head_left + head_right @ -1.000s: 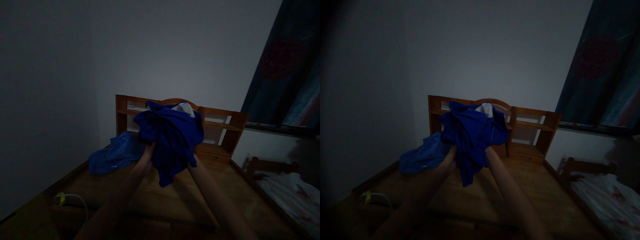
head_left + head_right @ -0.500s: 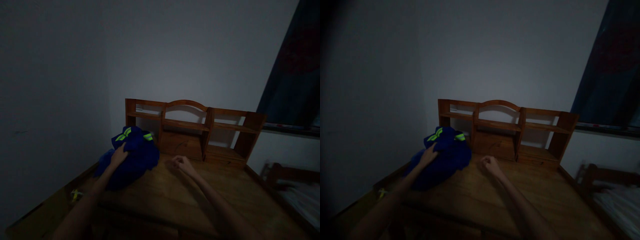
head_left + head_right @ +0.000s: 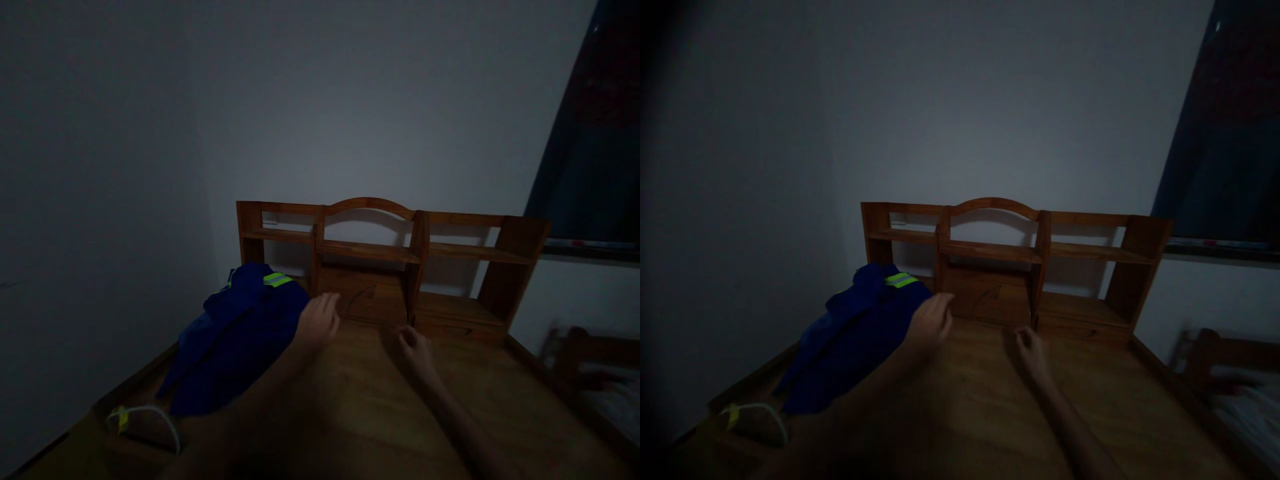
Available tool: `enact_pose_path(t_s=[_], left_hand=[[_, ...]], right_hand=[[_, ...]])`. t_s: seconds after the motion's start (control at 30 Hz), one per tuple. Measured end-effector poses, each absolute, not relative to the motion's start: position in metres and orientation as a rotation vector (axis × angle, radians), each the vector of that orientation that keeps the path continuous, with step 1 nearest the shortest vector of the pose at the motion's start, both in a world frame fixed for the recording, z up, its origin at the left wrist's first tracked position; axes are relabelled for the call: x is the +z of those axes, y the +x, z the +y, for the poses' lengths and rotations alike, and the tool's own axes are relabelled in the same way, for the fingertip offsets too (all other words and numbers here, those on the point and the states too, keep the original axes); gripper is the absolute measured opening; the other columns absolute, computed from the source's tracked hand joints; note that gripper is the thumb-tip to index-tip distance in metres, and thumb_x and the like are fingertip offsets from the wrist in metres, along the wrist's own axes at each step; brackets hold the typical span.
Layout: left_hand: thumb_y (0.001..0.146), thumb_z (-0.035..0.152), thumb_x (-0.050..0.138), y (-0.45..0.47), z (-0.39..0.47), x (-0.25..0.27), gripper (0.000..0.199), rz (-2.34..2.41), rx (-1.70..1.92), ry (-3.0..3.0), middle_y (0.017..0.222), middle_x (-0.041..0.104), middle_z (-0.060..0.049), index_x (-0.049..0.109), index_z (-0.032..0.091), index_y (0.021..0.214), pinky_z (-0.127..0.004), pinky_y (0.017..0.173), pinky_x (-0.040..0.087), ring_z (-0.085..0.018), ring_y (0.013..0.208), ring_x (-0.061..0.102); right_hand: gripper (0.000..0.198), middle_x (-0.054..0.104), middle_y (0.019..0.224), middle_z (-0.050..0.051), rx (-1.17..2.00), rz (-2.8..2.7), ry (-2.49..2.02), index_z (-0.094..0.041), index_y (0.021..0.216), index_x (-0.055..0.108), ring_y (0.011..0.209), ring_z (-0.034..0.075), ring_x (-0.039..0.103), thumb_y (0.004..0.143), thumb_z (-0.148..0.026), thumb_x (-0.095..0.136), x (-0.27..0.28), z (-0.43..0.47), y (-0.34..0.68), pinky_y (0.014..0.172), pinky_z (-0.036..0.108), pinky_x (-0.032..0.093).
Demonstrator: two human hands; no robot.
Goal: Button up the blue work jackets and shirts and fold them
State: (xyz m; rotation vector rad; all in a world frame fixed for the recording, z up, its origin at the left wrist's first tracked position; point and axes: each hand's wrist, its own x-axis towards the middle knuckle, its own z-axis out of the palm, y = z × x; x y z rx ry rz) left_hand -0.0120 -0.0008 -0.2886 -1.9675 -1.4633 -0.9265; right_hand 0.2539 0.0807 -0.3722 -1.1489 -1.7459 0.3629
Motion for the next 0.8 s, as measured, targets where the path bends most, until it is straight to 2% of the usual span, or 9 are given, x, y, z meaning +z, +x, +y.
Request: enact_pose_path(t_s=[0.07,0.13,0.23,0.37,0.5,0.6,0.7,0.8], left_hand=[[0.085,0.014,0.041,0.010,0.018,-0.311,0.024,-1.329,-0.709,-2.147,0.100,0.057,-0.009,0.052,0.018,0.107,-0.036,0.083,0.044,-0.024,0.097,0.053],[0.085,0.012,0.042,0.020,0.035,-0.335,0.017,-1.237,-0.567,-2.231,0.094,0.058,-0.009,0.055,0.018,0.095,-0.035,0.077,0.044,-0.024,0.093,0.053],[0.087,0.013,0.044,0.018,0.053,-0.362,0.013,-1.285,-0.602,-2.267,0.090,0.057,-0.007,0.055,0.018,0.086,-0.033,0.073,0.044,-0.022,0.089,0.052],[0.088,0.025,0.047,0.007,0.067,-0.384,0.014,-1.504,-0.878,-2.349,0.086,0.056,-0.004,0.056,0.018,0.079,-0.031,0.075,0.043,-0.019,0.087,0.051],[0.090,0.023,0.043,0.000,0.072,-0.394,0.019,-1.554,-1.140,-2.469,0.087,0.059,-0.003,0.060,0.019,0.084,-0.031,0.082,0.042,-0.017,0.088,0.052],[0.087,0.024,0.049,-0.002,0.071,-0.395,0.015,-1.584,-1.275,-2.475,0.085,0.060,-0.003,0.062,0.019,0.080,-0.031,0.080,0.043,-0.017,0.086,0.053],[0.079,0.029,0.060,0.008,0.070,-0.381,0.015,-1.650,-1.492,-2.406,0.078,0.060,-0.003,0.061,0.018,0.069,-0.029,0.073,0.044,-0.017,0.079,0.055],[0.076,0.035,0.061,0.044,0.059,-0.339,0.019,-1.737,-1.963,-2.323,0.076,0.063,-0.003,0.064,0.017,0.071,-0.027,0.068,0.047,-0.016,0.075,0.058]], right_hand=[[0.029,0.065,0.070,0.007,0.326,-1.749,-1.207,-0.022,0.075,0.060,0.062,0.023,0.060,0.083,-0.044,0.043,-0.382,0.080,0.259,0.052,0.030,0.043],[0.030,0.063,0.065,0.006,0.284,-1.757,-1.254,-0.022,0.072,0.058,0.057,0.022,0.058,0.083,-0.047,0.044,-0.384,0.080,0.263,0.048,0.029,0.040],[0.029,0.063,0.066,0.005,0.224,-1.775,-1.267,-0.022,0.076,0.057,0.057,0.020,0.058,0.085,-0.047,0.044,-0.378,0.076,0.263,0.050,0.027,0.039],[0.032,0.063,0.066,0.005,0.148,-1.864,-1.324,-0.020,0.084,0.058,0.055,0.017,0.057,0.088,-0.046,0.039,-0.370,0.070,0.256,0.051,0.024,0.035],[0.037,0.064,0.067,0.005,0.078,-1.874,-1.401,-0.019,0.084,0.059,0.056,0.015,0.057,0.089,-0.047,0.036,-0.372,0.070,0.256,0.052,0.022,0.031],[0.039,0.063,0.067,0.006,0.092,-1.824,-1.412,-0.017,0.083,0.060,0.057,0.015,0.056,0.089,-0.047,0.035,-0.374,0.074,0.262,0.053,0.022,0.030],[0.040,0.062,0.066,0.006,0.132,-1.782,-1.416,-0.016,0.082,0.061,0.057,0.014,0.054,0.088,-0.047,0.036,-0.375,0.077,0.266,0.052,0.022,0.029],[0.042,0.062,0.066,0.006,0.205,-1.763,-1.412,-0.015,0.081,0.061,0.057,0.014,0.053,0.087,-0.047,0.035,-0.375,0.077,0.266,0.051,0.022,0.028]])
